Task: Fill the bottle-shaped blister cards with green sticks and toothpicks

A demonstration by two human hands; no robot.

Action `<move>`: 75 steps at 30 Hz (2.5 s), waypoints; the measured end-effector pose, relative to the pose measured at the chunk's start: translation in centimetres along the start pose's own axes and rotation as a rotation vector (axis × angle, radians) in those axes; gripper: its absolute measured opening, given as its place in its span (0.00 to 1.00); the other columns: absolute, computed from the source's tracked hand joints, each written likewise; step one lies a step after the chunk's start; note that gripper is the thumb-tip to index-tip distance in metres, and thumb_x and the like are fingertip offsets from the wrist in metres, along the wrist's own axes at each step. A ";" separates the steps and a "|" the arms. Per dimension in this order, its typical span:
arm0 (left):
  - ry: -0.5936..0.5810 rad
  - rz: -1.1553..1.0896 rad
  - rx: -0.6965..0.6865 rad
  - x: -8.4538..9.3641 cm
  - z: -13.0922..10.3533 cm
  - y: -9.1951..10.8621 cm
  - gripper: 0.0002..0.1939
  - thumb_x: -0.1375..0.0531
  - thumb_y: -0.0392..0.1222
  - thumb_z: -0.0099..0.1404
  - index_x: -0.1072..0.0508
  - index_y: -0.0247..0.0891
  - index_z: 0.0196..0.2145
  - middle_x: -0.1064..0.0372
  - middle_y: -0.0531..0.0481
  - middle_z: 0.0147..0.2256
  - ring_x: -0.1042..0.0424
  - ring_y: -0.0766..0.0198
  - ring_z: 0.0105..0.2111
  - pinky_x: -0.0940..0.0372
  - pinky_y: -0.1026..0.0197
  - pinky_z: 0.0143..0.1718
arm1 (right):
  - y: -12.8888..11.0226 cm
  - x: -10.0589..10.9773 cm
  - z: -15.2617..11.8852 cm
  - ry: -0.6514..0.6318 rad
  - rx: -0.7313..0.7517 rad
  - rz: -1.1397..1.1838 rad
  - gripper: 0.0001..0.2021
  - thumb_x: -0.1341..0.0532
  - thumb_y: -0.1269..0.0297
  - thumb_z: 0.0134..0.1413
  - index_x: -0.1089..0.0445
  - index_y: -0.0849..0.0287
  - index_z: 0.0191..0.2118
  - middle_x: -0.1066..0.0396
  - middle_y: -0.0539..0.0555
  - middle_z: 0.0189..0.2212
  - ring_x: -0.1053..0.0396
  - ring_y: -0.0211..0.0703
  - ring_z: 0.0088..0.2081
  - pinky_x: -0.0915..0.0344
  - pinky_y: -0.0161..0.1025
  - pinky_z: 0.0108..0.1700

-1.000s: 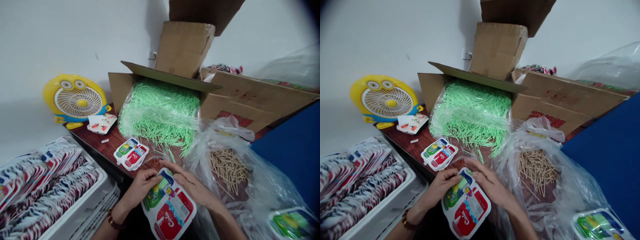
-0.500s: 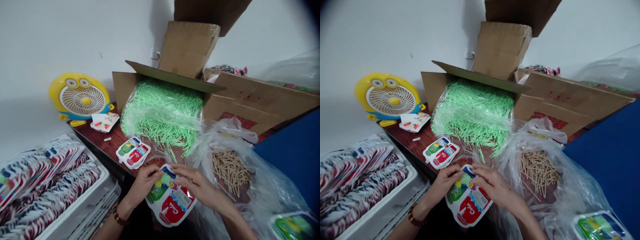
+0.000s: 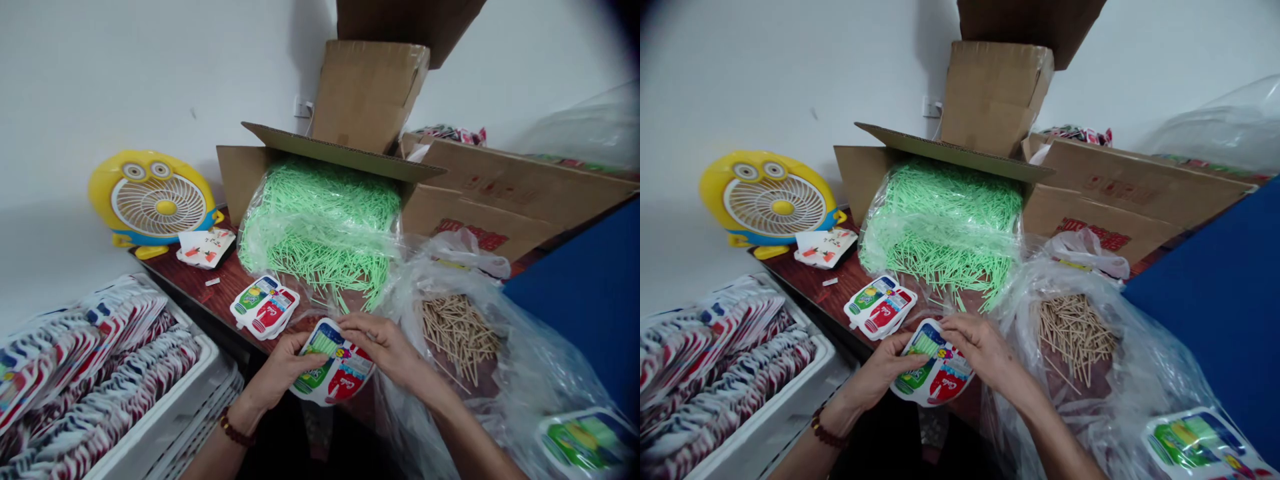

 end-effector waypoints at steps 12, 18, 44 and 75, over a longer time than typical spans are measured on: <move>0.016 0.030 0.009 -0.2 -0.4 -0.4 0.17 0.32 0.39 0.54 0.24 0.32 0.42 0.21 0.44 0.34 0.24 0.55 0.35 0.33 0.56 0.39 | 2.0 -0.7 0.0 0.055 -0.143 -0.013 0.06 0.42 0.66 0.57 0.28 0.57 0.31 0.28 0.47 0.26 0.34 0.37 0.29 0.40 0.32 0.31; 0.008 0.010 -0.015 -0.1 -0.4 -0.2 0.19 0.32 0.39 0.54 0.24 0.33 0.44 0.21 0.43 0.36 0.24 0.53 0.36 0.33 0.55 0.40 | 1.4 -0.7 -0.1 0.048 -0.125 0.068 0.05 0.42 0.67 0.57 0.29 0.57 0.35 0.26 0.49 0.30 0.31 0.38 0.32 0.38 0.34 0.35; 0.108 0.210 -0.068 -0.3 0.9 -1.7 0.11 0.31 0.40 0.51 0.24 0.33 0.33 0.24 0.51 0.28 0.28 0.62 0.27 0.35 0.62 0.32 | 5.7 -2.8 -0.9 0.006 -0.277 0.199 0.06 0.38 0.66 0.52 0.29 0.60 0.26 0.33 0.45 0.21 0.38 0.35 0.25 0.43 0.31 0.28; 0.283 0.559 0.072 2.5 5.2 -0.9 0.09 0.34 0.44 0.45 0.22 0.36 0.23 0.22 0.48 0.24 0.26 0.52 0.27 0.31 0.60 0.30 | 8.1 -1.2 2.9 -0.115 -0.151 0.044 0.15 0.38 0.53 0.55 0.28 0.59 0.25 0.35 0.45 0.19 0.40 0.32 0.22 0.48 0.30 0.24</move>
Point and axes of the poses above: each hand's wrist, its own z-axis towards the middle knuckle, its own x-axis out of the back of the hand, y = z × x, the point moved 5 cm from there along z, towards the middle knuckle
